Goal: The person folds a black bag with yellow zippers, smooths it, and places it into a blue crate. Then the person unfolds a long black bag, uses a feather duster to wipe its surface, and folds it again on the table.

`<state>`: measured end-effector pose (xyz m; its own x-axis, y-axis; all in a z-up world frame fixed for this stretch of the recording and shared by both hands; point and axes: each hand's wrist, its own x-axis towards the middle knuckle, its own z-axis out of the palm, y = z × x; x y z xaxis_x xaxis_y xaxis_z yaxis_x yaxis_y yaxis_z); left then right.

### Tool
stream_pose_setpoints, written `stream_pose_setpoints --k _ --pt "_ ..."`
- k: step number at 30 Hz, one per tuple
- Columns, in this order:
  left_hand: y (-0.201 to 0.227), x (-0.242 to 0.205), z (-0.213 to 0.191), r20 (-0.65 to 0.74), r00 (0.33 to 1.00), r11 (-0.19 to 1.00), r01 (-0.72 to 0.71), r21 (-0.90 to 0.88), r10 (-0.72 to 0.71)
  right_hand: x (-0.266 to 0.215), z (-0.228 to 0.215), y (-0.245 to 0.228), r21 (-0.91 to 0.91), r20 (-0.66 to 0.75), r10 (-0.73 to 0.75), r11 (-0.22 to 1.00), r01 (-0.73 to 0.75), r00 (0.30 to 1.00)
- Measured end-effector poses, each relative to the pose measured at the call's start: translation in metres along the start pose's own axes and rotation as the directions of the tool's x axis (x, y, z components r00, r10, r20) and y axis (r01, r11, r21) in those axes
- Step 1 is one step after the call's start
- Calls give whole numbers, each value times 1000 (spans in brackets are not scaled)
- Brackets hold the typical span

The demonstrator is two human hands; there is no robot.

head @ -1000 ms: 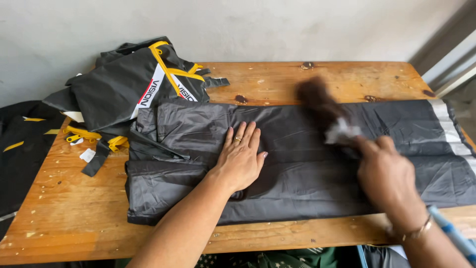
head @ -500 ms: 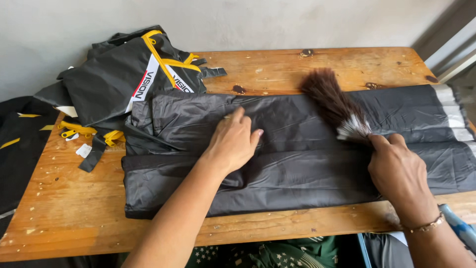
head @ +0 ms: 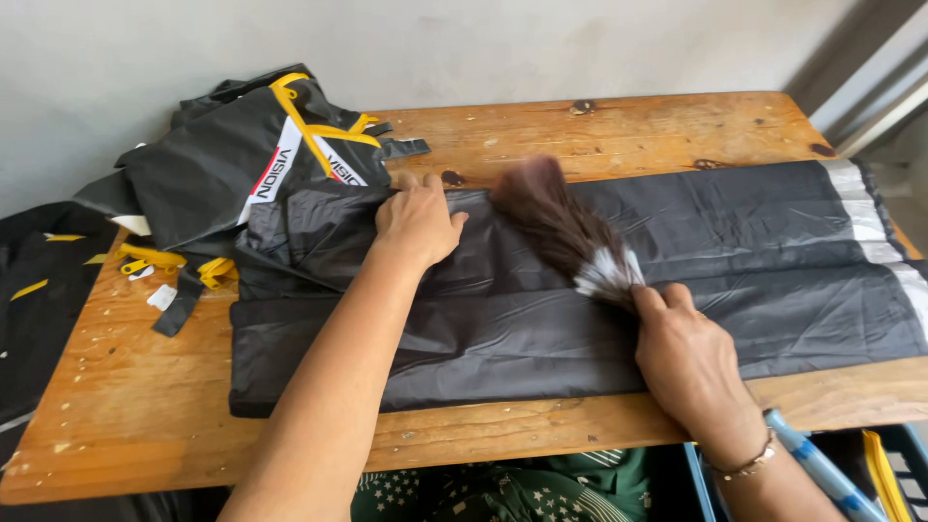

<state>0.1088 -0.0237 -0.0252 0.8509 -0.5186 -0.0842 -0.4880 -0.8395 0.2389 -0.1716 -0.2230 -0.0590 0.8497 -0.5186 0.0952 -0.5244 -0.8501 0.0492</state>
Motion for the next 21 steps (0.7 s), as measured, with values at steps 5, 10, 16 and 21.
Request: stream_pose_setpoints --k 5,10,16,21 --pt "14 2 6 -137 988 991 85 106 -70 -11 2 -4 122 -84 -110 985 120 990" --pt "39 -31 -49 -1 987 965 157 209 -161 -26 -3 -21 177 -56 -132 974 140 990" --pt "4 -32 -65 -132 956 925 288 247 -262 -34 -20 -62 437 -13 -179 884 166 984" --pt "9 -36 -14 -387 900 931 297 211 -199 -33 -33 -75 508 5 -162 850 137 987"
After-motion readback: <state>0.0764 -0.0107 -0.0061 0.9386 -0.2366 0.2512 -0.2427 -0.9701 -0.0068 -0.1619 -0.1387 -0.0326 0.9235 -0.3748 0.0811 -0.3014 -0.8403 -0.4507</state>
